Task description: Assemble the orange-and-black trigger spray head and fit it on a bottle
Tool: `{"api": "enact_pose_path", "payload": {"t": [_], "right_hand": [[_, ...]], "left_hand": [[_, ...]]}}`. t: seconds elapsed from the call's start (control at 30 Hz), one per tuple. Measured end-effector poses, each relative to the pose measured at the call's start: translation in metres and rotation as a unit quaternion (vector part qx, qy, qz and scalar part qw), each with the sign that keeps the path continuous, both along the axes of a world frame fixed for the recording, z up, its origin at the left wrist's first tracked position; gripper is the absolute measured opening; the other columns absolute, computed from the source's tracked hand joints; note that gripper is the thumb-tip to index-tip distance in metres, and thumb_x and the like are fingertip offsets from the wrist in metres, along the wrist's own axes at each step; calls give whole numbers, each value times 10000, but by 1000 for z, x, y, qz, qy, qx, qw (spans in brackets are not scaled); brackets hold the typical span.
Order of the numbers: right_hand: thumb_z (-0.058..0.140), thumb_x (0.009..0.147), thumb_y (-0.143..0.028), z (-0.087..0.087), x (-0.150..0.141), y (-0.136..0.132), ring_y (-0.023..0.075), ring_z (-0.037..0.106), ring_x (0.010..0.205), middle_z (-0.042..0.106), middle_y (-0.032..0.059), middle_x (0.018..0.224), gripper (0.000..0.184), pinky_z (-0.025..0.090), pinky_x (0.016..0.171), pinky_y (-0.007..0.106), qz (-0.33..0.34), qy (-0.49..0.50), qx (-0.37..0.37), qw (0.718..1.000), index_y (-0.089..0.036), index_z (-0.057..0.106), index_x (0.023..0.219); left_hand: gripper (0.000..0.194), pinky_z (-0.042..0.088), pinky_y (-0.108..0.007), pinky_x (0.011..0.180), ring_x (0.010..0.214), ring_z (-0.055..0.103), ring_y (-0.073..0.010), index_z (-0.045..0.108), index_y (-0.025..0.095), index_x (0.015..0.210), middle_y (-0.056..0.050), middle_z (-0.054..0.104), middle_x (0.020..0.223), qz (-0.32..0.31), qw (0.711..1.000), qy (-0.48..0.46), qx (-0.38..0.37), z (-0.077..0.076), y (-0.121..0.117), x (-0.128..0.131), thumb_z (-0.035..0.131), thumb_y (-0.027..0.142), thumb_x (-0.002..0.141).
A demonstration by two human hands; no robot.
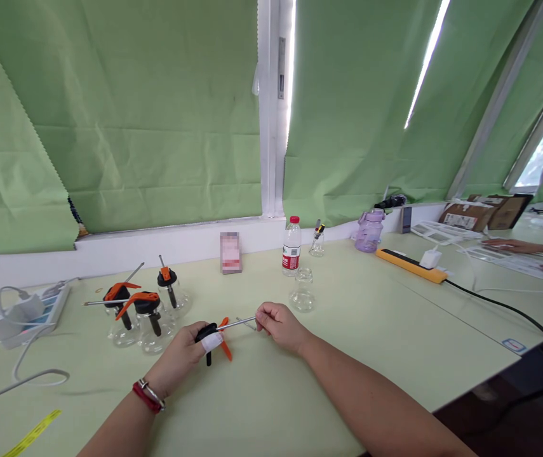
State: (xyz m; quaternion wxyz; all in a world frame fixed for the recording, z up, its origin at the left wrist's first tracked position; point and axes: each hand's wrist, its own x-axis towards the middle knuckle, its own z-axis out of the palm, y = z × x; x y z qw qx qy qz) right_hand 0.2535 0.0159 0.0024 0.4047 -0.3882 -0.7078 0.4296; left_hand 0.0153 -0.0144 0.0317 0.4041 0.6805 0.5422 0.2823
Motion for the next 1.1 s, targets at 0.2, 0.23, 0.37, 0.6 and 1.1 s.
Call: {"api": "enact_pose_path", "payload": {"t": [0.2,0.23,0.37,0.6,1.1], "right_hand": [[432,885,-390,4,0,-2,85,362,522,489,-22,595,326,313,529,216,-10,-21,13,1000,-166,547,679],[430,886,-388,4,0,-3,86,359,519,482,-24,587,328,313,531,217,-10,-23,13,1000,-166,546,676],[414,893,-381,4,-1,-2,87,354,515,463,-27,576,337,311,533,220,-13,-32,16,999,-166,539,665],[401,898,-383,4,0,-1,89,348,514,442,-29,566,355,309,533,220,-13,-45,23,999,-165,537,653],[371,893,-464,0,1,6,88,408,527,564,9,705,362,358,523,220,-41,22,9,999,-165,568,843]], "left_hand": [[384,209,-204,467,542,242,-95,577,162,814,71,320,604,0,1000,-2,-1,1,-1,1,553,536,734],[382,215,-205,472,546,250,-96,576,162,807,69,330,607,0,1000,-2,1,2,-1,1,555,536,733],[370,248,-211,497,565,291,-104,570,166,779,62,364,618,-9,1000,5,13,3,-2,1,556,533,736],[372,314,-236,559,618,368,-131,573,173,826,35,447,668,-21,999,26,33,0,-1,0,535,536,756],[424,312,-235,522,562,393,-131,571,167,732,36,451,598,38,994,62,79,-3,1,1,518,588,730]]}}
